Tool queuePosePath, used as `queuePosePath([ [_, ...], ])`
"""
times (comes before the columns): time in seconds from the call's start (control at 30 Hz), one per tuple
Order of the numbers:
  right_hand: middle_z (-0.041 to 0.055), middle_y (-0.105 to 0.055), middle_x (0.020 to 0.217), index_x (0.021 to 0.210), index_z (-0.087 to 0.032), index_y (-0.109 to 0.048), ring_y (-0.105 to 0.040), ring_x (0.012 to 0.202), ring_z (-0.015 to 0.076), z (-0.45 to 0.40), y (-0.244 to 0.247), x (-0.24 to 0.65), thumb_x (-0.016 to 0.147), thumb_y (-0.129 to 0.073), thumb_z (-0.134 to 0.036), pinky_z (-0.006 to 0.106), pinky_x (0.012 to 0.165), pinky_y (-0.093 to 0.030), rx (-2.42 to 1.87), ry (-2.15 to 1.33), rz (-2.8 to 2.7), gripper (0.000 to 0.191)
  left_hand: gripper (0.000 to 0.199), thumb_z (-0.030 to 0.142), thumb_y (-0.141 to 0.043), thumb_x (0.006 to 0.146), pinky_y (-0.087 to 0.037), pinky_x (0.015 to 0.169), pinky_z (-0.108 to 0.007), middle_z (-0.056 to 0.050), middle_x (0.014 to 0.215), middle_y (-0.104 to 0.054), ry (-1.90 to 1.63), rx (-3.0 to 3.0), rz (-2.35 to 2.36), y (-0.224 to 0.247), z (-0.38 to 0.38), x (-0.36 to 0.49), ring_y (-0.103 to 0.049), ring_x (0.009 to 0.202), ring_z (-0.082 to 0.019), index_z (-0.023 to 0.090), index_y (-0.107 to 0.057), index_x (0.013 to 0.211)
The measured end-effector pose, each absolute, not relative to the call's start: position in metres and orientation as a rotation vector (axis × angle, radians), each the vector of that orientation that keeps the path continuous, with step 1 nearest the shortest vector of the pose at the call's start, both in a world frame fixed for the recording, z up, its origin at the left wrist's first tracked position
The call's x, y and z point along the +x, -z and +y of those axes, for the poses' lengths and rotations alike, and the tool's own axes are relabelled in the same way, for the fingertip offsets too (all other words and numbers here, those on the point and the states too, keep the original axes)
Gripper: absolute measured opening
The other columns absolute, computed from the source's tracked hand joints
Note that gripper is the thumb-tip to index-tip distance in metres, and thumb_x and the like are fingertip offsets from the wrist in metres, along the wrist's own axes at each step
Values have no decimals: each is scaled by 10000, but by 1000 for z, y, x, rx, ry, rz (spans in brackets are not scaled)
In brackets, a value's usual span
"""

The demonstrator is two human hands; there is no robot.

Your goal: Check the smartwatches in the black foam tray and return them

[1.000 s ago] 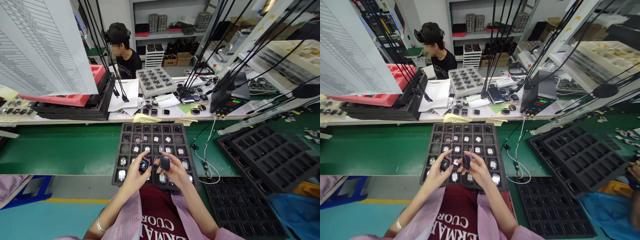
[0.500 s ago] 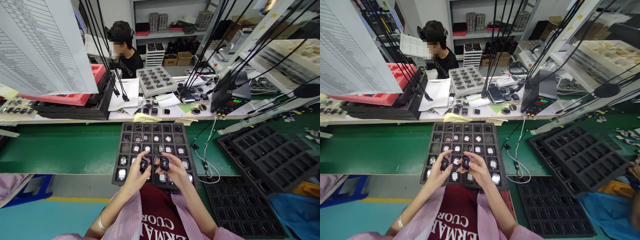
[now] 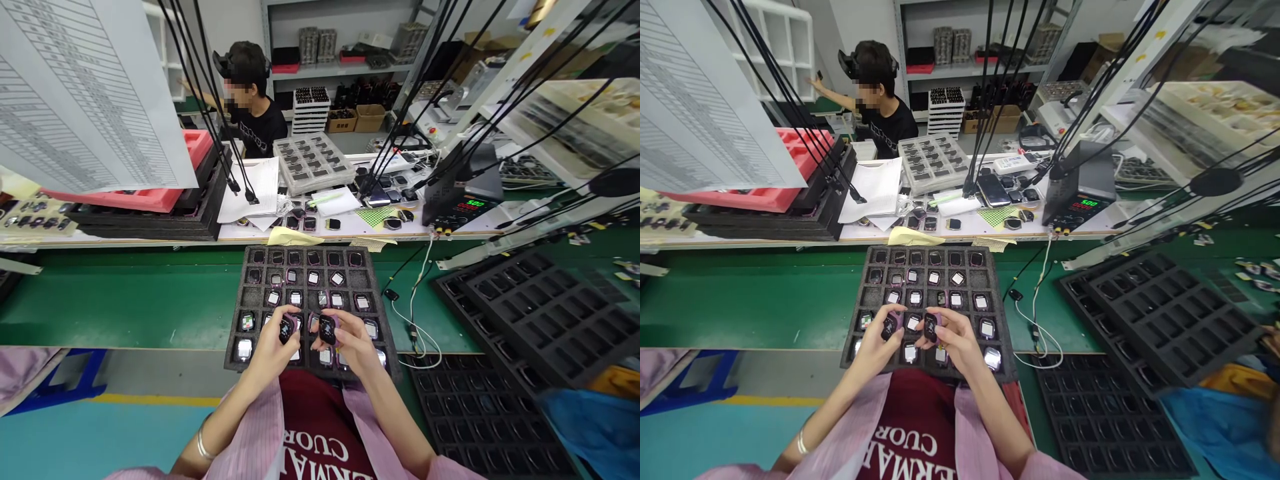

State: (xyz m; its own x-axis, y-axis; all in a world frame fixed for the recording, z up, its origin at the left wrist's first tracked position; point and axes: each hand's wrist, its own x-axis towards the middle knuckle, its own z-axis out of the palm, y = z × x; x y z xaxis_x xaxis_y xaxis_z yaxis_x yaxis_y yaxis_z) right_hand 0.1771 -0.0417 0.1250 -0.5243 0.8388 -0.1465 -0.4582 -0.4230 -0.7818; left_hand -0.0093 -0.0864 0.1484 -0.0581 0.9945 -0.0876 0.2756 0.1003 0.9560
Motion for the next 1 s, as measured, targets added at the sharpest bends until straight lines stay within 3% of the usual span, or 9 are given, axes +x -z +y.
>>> queuePosePath([
  [0.27, 72, -732, 845, 1064, -200, -667, -705, 609, 219, -44, -129, 174, 754, -736, -328, 341, 558, -564, -685, -1994, -947, 342, 361, 108, -514, 747, -449, 871, -321, -44, 1026, -642, -1066, 1332, 1531, -149, -86, -11, -601, 966, -202, 199, -547, 1094],
  [0.4, 78, -734, 861, 1079, -195, -657, -706, 605, 214, -44, -129, 174, 766, -725, -331, 331, 551, -563, -647, -1991, -968, 348, 405, 139, -524, 774, -437, 896, -317, -45, 1066, -631, -1067, 1334, 1532, -149, -86, -11, -596, 976, -189, 202, -509, 1174],
  [0.8, 82, -732, 886, 1066, -196, -650, -709, 632, 219, -42, -132, 172, 773, -723, -341, 331, 555, -559, -699, -1964, -981, 335, 320, 136, -535, 755, -451, 825, -297, -25, 949, -643, -1070, 1287, 1547, -147, -84, -10, -604, 891, -183, 194, -550, 1069],
  [1.0, 93, -726, 884, 1063, -201, -637, -702, 619, 228, -40, -135, 177, 767, -721, -373, 353, 555, -549, -676, -1919, -983, 352, 366, 135, -525, 782, -453, 813, -284, -25, 977, -637, -1125, 1296, 1550, -154, -86, -12, -599, 882, -175, 203, -525, 1142],
])
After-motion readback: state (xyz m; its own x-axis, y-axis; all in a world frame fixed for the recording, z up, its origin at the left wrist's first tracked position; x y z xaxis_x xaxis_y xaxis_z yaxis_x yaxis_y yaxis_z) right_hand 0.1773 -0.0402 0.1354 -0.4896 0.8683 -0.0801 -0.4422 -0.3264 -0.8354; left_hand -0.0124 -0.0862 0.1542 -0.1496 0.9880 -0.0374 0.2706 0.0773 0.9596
